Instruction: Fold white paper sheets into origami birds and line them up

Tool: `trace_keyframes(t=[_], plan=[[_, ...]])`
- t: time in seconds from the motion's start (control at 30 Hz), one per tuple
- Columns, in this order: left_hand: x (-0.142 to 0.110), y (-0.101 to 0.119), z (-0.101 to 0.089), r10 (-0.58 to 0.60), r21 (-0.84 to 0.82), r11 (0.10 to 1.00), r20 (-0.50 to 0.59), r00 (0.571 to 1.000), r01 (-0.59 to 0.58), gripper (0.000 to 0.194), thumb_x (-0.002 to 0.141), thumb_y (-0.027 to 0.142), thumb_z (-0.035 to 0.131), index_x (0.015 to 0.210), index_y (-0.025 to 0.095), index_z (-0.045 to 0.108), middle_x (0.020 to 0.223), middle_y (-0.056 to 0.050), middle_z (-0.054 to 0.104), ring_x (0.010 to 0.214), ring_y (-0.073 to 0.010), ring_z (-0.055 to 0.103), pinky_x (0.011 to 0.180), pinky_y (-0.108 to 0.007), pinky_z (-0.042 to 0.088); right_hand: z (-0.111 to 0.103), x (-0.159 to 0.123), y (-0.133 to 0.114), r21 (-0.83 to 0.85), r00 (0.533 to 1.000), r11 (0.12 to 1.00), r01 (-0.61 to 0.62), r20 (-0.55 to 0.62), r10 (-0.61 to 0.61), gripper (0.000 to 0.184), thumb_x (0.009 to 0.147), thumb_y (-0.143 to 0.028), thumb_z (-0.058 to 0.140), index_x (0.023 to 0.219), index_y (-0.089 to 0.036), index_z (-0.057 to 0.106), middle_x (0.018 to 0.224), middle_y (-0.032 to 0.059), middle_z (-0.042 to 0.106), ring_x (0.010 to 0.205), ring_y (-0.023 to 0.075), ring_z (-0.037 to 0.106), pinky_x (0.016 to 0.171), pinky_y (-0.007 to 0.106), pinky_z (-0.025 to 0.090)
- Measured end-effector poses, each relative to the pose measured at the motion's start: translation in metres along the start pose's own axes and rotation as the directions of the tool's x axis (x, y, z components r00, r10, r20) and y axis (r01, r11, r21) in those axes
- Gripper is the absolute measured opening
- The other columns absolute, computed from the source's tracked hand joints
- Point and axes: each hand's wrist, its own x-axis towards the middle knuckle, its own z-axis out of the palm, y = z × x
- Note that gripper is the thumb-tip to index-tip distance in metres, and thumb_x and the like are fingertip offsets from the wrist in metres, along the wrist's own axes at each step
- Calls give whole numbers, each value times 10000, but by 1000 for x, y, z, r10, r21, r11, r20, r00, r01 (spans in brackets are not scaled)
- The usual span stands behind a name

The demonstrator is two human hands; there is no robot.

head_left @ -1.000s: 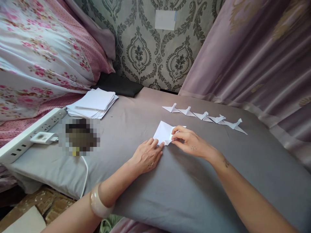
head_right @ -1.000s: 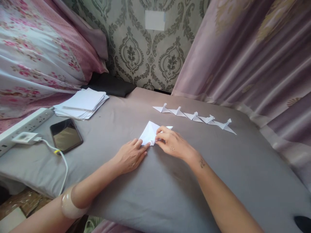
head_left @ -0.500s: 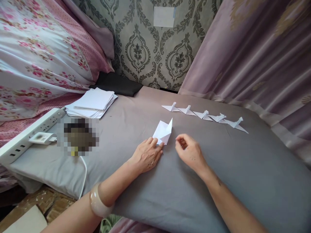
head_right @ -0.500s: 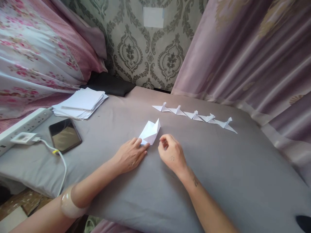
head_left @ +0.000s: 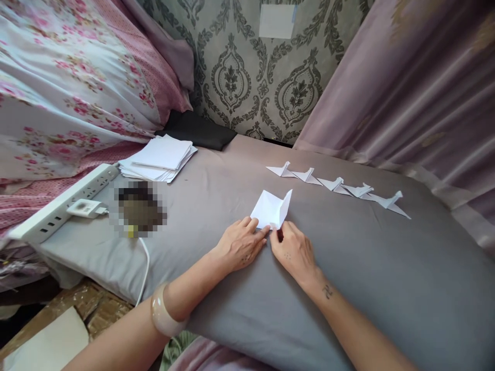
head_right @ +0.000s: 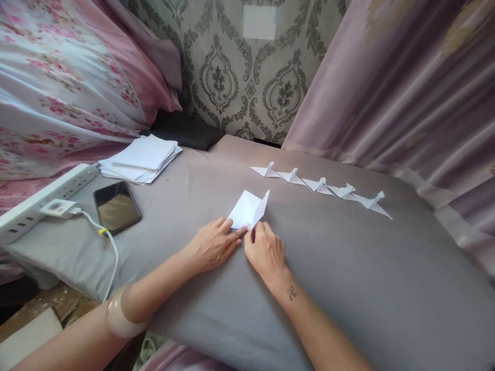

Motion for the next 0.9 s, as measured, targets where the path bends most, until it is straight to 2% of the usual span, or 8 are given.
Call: trace_keyframes(t=[0.2, 0.33, 0.4, 0.47, 0.57, 0.63, 0.77, 0.9], plan=[[-2, -2, 2, 13, 2, 1000, -10, 1000, -13, 426, 985, 382, 270, 1350, 238, 437, 990, -98, 519, 876, -229, 486, 728, -346, 415, -3, -2, 6, 200, 993, 976, -84, 97, 66, 259, 892, -335, 456, 707, -200, 577, 696, 60, 670, 662, 188, 619, 582, 274, 315], [-1, -3, 3, 15, 10, 1000, -30, 999, -14, 404, 979, 381, 293, 1319, 242, 461, 961, -92, 506, 851, -225, 475, 717, -340, 406, -2, 2, 8, 289, 993, 956, -52, 120, 18, 223, 870, -329, 470, 715, -209, 576, 714, 39, 668, 663, 177, 604, 593, 268, 347], [0, -4, 3, 18, 7, 1000, -36, 999, -18, 385, 975, 382, 305, 1287, 250, 486, 953, -89, 501, 841, -224, 469, 722, -341, 403, 0, 3, 11, 341, 993, 940, -30, 115, -10, 151, 836, -272, 488, 736, -211, 582, 735, 24, 666, 665, 166, 597, 616, 262, 375], [1, -6, 2, 24, 1, 1000, -41, 999, -24, 379, 973, 387, 310, 1277, 254, 494, 947, -86, 496, 835, -222, 465, 730, -342, 402, 3, 2, 15, 376, 996, 926, -43, 86, 11, 114, 809, -226, 491, 763, -208, 595, 744, 18, 664, 668, 161, 595, 644, 264, 399], [1, -7, 2, 32, -4, 999, -42, 999, -32, 391, 974, 397, 303, 1277, 245, 498, 937, -87, 490, 834, -223, 461, 731, -342, 401, 6, 0, 20, 412, 998, 909, -65, 42, 53, 145, 811, -204, 480, 832, -206, 623, 784, 15, 667, 675, 156, 598, 674, 270, 421], [1, -7, 1, 35, -5, 999, -40, 999, -35, 393, 976, 399, 295, 1255, 234, 517, 938, -89, 490, 837, -226, 458, 731, -347, 401, 7, -2, 19, 432, 999, 901, -45, 36, 33, 167, 825, -202, 475, 876, -213, 634, 825, 11, 663, 677, 148, 597, 669, 265, 426], [2, -7, 2, 38, -15, 999, -41, 998, -39, 372, 977, 399, 292, 1163, 228, 565, 941, -88, 493, 831, -225, 454, 733, -352, 401, 8, -3, 11, 401, 999, 915, 36, -8, -35, 144, 837, -206, 500, 923, -208, 616, 866, 16, 640, 699, 144, 598, 643, 253, 417], [2, -7, 5, 37, -10, 999, -58, 998, -37, 393, 985, 403, 260, 1049, 209, 595, 911, -85, 495, 807, -220, 451, 705, -344, 395, 8, -2, 2, 229, 993, 967, 109, -76, -94, 114, 864, -203, 501, 928, -193, 594, 891, 33, 631, 718, 155, 602, 585, 254, 372]])
